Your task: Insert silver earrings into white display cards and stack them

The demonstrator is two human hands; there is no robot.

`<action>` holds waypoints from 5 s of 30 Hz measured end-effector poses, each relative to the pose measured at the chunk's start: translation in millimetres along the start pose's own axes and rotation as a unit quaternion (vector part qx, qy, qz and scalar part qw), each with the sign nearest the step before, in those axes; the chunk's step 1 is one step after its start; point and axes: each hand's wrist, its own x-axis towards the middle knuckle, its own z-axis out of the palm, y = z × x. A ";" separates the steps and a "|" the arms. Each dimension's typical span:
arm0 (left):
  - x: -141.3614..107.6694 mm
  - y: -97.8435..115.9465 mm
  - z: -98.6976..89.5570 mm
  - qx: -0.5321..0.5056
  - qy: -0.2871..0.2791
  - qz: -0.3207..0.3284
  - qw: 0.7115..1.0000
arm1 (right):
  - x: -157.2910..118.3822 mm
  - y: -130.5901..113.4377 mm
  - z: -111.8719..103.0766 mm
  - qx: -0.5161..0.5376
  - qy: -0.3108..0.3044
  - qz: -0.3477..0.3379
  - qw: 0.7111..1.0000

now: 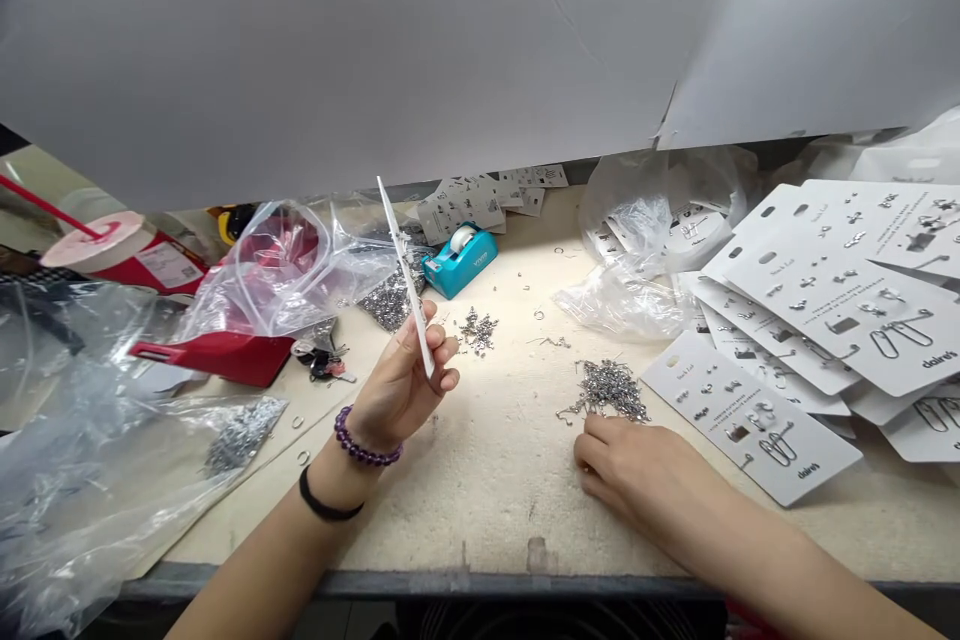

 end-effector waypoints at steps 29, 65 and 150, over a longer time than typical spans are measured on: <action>-0.9 -15.9 4.3 0.246 0.081 0.071 0.963 | 65.3 -15.1 -39.4 0.265 0.269 0.015 0.926; -1.1 -24.1 -1.8 0.324 0.087 0.080 0.939 | 92.1 -23.0 -10.8 0.513 0.255 0.063 0.817; -14.4 -34.4 20.3 -0.103 0.072 -0.067 0.990 | 92.2 -73.4 21.4 0.357 0.497 0.026 0.790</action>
